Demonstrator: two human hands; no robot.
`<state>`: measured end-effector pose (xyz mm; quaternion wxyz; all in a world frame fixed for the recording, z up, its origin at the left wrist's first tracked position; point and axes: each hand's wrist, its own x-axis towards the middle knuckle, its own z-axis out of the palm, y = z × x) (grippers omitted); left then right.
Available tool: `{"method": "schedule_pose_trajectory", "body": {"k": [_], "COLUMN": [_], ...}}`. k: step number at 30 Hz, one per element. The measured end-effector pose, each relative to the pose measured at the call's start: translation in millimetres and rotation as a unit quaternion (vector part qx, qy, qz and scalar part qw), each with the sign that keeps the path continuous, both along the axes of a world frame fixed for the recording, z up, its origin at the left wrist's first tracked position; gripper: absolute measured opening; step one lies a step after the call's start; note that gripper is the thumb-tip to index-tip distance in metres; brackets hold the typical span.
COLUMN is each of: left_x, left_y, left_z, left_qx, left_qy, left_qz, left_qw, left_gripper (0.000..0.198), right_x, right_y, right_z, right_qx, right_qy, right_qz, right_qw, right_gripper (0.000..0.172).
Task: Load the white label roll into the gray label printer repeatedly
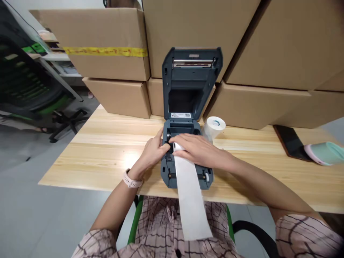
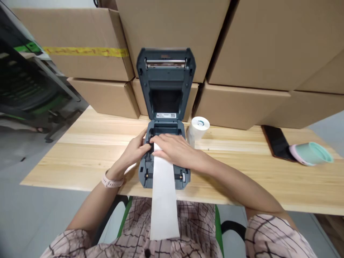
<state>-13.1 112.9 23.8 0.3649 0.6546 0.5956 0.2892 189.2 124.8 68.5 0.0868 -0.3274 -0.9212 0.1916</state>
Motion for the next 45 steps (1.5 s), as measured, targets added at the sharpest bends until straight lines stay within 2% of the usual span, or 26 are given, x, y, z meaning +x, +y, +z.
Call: {"method": "schedule_pose_trajectory", "body": {"k": [2, 4, 8, 11, 13, 15, 20, 28, 33, 39, 45], "left_x": [0.0, -0.2, -0.2, 0.3, 0.9, 1.4, 1.9, 1.7, 0.3, 0.7, 1.0], "left_y": [-0.5, -0.7, -0.7, -1.2, -1.8, -2.3, -2.5, -2.9, -2.5, -2.8, -2.4], "left_z": [-0.2, -0.5, -0.1, 1.1, 2.3, 3.1, 2.9, 4.3, 1.4, 1.5, 1.6], "left_qx": [-0.002, 0.001, 0.007, 0.009, 0.007, 0.002, 0.004, 0.008, 0.004, 0.002, 0.011], "left_qy": [0.003, 0.004, -0.001, -0.004, -0.001, 0.001, -0.004, -0.011, -0.015, -0.021, -0.017], "left_qz": [-0.003, -0.005, -0.009, -0.011, -0.008, 0.000, -0.002, -0.004, -0.008, -0.006, -0.005], "left_qw": [1.000, 1.000, 1.000, 1.000, 1.000, 1.000, 1.000, 1.000, 1.000, 1.000, 1.000], "left_gripper": [0.081, 0.081, 0.080, 0.077, 0.078, 0.080, 0.076, 0.072, 0.074, 0.075, 0.073], "right_x": [0.0, 5.9, 20.9, 29.4, 33.3, 35.8, 36.2, 32.6, 30.2, 26.2, 20.9], "right_y": [0.6, -3.5, -20.3, -33.4, -40.9, -47.6, -58.1, -58.2, -72.7, -96.5, -104.2], "right_z": [-7.8, -10.8, -13.4, -17.4, -19.9, -21.4, -22.0, -18.0, -20.2, -28.6, -32.7], "right_qx": [-0.016, -0.019, 0.050, 0.136, 0.162, 0.174, 0.216, 0.239, 0.258, 0.261, 0.261], "right_qy": [-0.002, 0.008, 0.021, 0.043, 0.060, 0.071, 0.066, 0.068, 0.107, 0.119, 0.142], "right_qz": [0.008, 0.019, 0.012, 0.004, 0.007, 0.011, 0.009, 0.021, 0.020, -0.018, -0.060], "right_qw": [1.000, 1.000, 0.998, 0.990, 0.985, 0.982, 0.974, 0.968, 0.960, 0.958, 0.953], "right_gripper": [0.038, 0.048, 0.066, 0.051, 0.040, 0.035, 0.035, 0.031, 0.023, 0.022, 0.020]}}
